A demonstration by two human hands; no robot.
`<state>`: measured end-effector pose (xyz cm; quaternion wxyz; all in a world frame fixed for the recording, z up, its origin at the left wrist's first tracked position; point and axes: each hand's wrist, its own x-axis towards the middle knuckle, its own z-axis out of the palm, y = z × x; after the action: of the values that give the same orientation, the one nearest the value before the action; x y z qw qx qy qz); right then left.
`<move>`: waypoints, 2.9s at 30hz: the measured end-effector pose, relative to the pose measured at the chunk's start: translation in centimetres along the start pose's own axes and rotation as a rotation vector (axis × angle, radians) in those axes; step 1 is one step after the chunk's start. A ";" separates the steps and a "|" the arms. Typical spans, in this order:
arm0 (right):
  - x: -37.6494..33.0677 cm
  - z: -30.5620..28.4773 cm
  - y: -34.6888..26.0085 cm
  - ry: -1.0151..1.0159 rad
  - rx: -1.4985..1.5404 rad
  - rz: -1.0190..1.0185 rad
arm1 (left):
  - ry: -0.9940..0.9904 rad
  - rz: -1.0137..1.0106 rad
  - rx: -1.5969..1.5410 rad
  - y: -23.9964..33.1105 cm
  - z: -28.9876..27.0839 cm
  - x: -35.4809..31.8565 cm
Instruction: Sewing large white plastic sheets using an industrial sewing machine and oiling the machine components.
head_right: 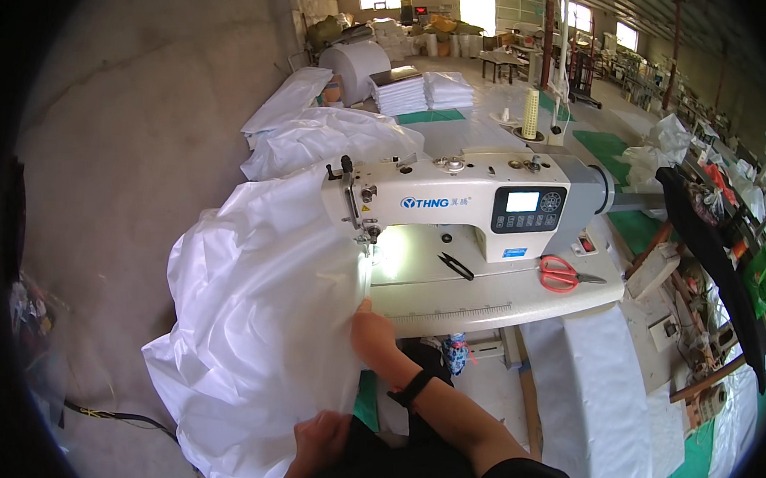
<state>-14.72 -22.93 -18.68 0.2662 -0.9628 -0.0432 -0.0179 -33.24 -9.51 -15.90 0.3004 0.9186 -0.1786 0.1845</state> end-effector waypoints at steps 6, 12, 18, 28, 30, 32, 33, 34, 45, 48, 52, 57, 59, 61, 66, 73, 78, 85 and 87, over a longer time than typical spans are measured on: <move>-0.8 -0.9 -0.6 -0.014 -0.099 0.002 | -0.058 -0.059 -0.030 -0.4 1.7 2.4; -0.8 -0.7 -0.3 0.005 -0.099 -0.028 | -0.134 -0.171 0.039 -0.5 3.2 4.6; -0.8 -0.5 0.1 -0.022 0.002 -0.013 | -0.020 -0.105 -0.005 -1.3 4.8 6.4; 0.5 -1.2 -0.2 -0.089 -0.032 -0.005 | -0.020 -0.158 -0.035 -3.0 6.3 9.5; 1.7 -1.3 -0.1 -0.066 -0.063 -0.008 | -0.009 -0.162 -0.033 -3.3 6.5 10.5; 2.7 -1.5 0.0 -0.044 -0.092 -0.013 | 0.000 -0.166 -0.062 -3.7 6.8 11.5; 3.2 -1.6 0.0 -0.038 -0.104 -0.032 | 0.000 -0.165 -0.060 -3.8 6.8 12.1; 3.7 -1.6 0.1 -0.032 -0.116 -0.052 | 0.003 -0.162 -0.082 -3.9 6.7 12.6; 9.4 -1.6 0.1 -0.003 -0.142 -0.011 | 0.005 -0.150 0.007 -5.9 7.5 17.3; 9.6 -1.3 0.5 -0.027 -0.092 0.052 | -0.167 -0.328 -0.009 -5.1 6.4 17.9; 6.7 -0.9 1.0 -0.041 -0.061 0.079 | -0.155 -0.204 0.057 -6.2 2.7 15.8; 3.4 -1.5 0.5 0.004 -0.260 -0.034 | 0.090 -0.256 0.416 -14.2 -0.9 14.2; 3.5 -1.0 0.2 0.045 -0.313 -0.062 | 0.044 -0.287 0.475 -17.7 -0.5 13.9; 3.7 -0.5 -0.1 0.063 -0.428 -0.088 | -0.011 -0.283 0.522 -19.9 -0.1 14.5; 5.2 -0.2 -0.2 0.115 -0.395 -0.078 | -0.094 -0.311 0.510 -22.6 -0.2 18.3; 8.3 -0.1 -0.2 0.144 -0.356 -0.037 | -0.223 -0.357 0.475 -25.7 -0.7 22.5; 9.5 -0.6 0.4 0.115 -0.315 -0.090 | -0.279 -0.422 0.495 -26.9 -0.3 24.4; 9.7 -0.5 0.9 0.177 -0.283 -0.120 | -0.296 -0.473 0.490 -27.0 0.0 24.8; 9.7 -0.2 1.2 0.193 -0.287 -0.120 | -0.317 -0.482 0.490 -26.7 -0.1 25.0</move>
<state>-4.92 -23.32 -18.54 0.1276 -0.9803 -0.0718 -0.1322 0.11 5.29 -17.61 0.0755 0.9960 0.0480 0.0014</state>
